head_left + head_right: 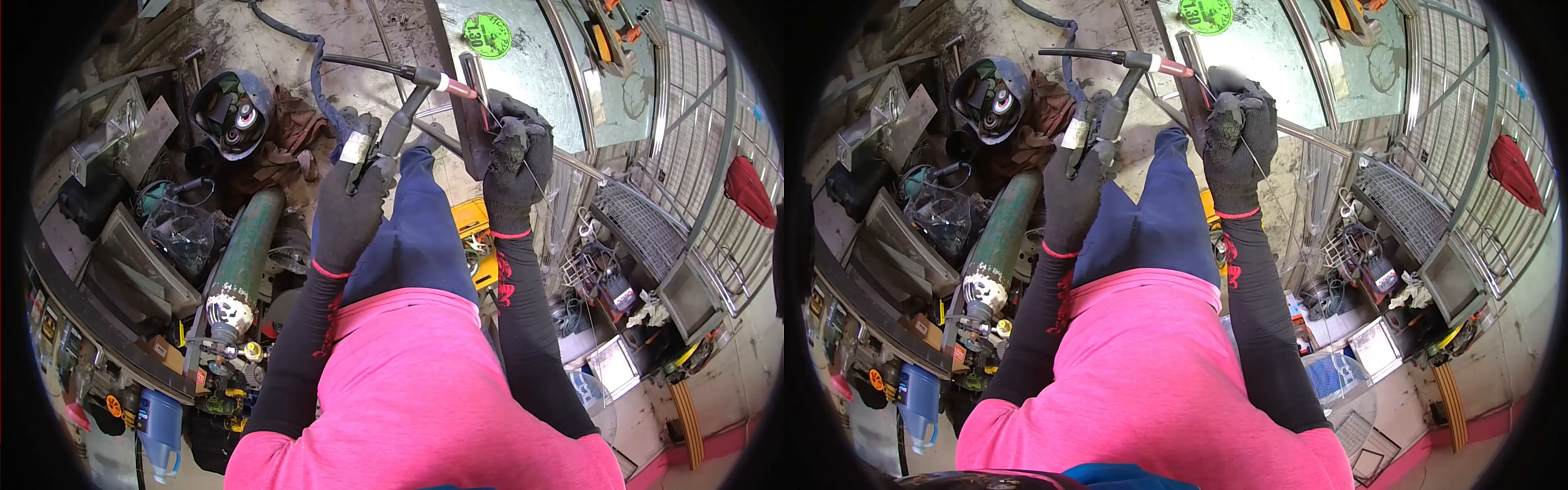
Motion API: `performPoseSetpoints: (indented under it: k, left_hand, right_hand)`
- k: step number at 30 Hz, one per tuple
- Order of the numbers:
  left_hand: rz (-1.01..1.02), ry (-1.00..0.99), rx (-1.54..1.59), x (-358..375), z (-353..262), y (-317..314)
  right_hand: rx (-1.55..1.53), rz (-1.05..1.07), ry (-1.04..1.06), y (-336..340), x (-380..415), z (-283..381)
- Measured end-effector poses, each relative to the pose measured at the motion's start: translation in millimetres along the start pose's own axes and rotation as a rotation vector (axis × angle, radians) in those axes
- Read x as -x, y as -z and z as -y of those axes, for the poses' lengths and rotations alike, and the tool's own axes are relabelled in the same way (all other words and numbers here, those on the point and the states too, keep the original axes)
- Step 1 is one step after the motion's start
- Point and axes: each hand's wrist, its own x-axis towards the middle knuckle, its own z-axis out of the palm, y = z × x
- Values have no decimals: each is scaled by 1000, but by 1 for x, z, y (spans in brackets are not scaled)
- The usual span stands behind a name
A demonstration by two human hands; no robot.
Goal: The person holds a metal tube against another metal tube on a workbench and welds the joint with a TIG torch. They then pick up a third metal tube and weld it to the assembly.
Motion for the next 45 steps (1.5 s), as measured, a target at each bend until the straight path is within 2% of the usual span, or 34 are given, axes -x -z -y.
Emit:
performPoseSetpoints:
  k: [10,13,16,19,21,25,34,45]
  left_hand:
    - [14,0,27,-1,4,3]
    - [17,-2,-71,0,-1,5]
    - [18,-8,-19,-1,1,3]
    - [21,-51,14,-4,8,1]
    - [23,-7,89,-4,11,0]
    - [40,6,-2,-3,6,2]
    - [-14,-48,-48,1,7,1]
    - [-48,-62,1,1,7,-5]
  right_hand:
    - [14,8,19,1,-1,1]
    - [1,5,-9,0,-1,3]
    - [20,9,40,1,-1,2]
    - [19,18,22,1,-1,3]
    - [1,16,-16,1,0,2]
    - [-10,6,21,0,-2,4]
    - [17,3,65,0,-3,2]
    - [2,8,13,-1,0,-1]
